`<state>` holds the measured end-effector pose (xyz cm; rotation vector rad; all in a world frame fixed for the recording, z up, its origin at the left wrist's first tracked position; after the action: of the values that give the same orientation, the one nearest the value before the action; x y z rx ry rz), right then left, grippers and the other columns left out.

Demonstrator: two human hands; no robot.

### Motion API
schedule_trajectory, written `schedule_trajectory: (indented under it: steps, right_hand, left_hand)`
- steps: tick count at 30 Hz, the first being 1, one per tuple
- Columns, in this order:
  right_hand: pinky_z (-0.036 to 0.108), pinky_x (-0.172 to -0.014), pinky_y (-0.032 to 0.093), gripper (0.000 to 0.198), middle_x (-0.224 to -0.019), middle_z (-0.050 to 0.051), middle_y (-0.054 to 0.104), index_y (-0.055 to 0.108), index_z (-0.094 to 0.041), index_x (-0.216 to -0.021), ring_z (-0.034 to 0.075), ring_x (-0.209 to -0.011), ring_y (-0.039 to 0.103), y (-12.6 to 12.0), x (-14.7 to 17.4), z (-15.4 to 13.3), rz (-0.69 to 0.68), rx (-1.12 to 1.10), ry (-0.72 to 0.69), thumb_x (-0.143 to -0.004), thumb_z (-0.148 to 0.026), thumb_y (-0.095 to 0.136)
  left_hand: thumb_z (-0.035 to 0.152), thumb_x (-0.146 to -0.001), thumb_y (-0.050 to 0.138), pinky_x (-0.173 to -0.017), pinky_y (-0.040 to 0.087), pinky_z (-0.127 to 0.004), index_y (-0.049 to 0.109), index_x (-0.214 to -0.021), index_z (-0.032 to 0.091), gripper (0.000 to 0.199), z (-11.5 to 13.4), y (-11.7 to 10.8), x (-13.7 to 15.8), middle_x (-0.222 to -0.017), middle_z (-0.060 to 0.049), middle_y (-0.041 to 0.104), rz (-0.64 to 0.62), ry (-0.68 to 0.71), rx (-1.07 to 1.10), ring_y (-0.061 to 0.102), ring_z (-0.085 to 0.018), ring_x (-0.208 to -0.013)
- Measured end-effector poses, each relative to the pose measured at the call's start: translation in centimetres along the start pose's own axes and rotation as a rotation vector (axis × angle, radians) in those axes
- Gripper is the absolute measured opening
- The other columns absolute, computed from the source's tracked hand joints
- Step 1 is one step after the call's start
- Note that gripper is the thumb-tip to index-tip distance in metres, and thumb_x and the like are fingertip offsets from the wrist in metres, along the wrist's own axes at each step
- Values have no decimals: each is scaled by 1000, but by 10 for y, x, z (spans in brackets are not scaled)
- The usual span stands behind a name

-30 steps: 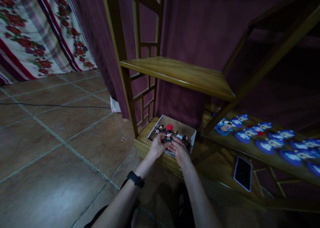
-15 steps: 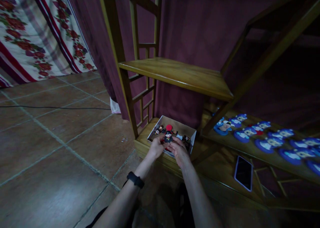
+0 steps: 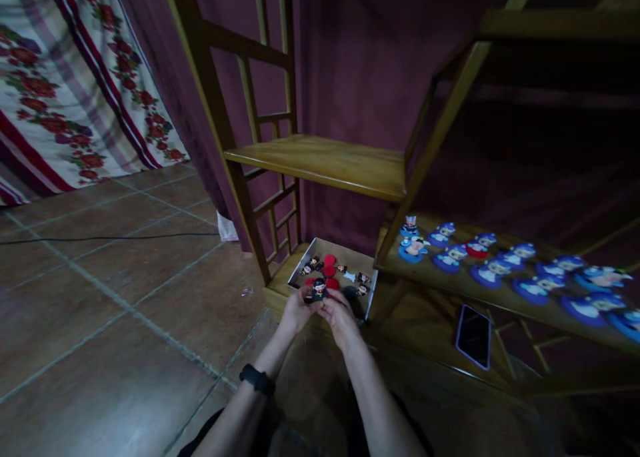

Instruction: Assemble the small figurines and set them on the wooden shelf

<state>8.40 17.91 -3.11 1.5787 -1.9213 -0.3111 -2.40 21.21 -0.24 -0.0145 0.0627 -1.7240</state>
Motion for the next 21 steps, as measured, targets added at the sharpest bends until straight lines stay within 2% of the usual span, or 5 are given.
schedule_trajectory:
  steps: [6, 15, 21]
  right_hand:
    - [34, -76, 49, 34, -89, 4, 67, 60, -20, -90, 17, -79, 64, -7, 40, -9, -92, -23, 19, -58, -27, 67]
    - [34, -77, 48, 32, -89, 2, 68, 61, -21, -90, 16, -78, 64, -33, 101, -20, -78, 8, -29, -60, -29, 67]
    - [33, -73, 49, 30, -86, 4, 69, 61, -20, -87, 16, -76, 65, -38, 122, -10, -112, 35, 8, -59, -29, 69]
  left_hand:
    - [32, -51, 75, -71, 46, -30, 62, -83, 14, 39, 5, 13, 35, -79, -5, 66, -46, -30, 62, 59, -18, -74]
    - [32, -48, 77, -66, 46, -28, 60, -79, 14, 40, 26, 45, 88, -73, -2, 65, -163, -54, 124, 58, -15, -67]
    - [34, -46, 78, -67, 46, -29, 62, -76, 13, 40, 25, 40, 119, -71, -2, 66, -110, -68, 153, 59, -15, -66]
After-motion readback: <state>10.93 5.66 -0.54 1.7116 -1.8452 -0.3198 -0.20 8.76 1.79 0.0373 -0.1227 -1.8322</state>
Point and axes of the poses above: each hand's wrist, its own x-axis away from the middle knuckle, its own y-axis out of the palm, z = x × y, the point moved 8 cm from there along -x, towards the middle knuckle
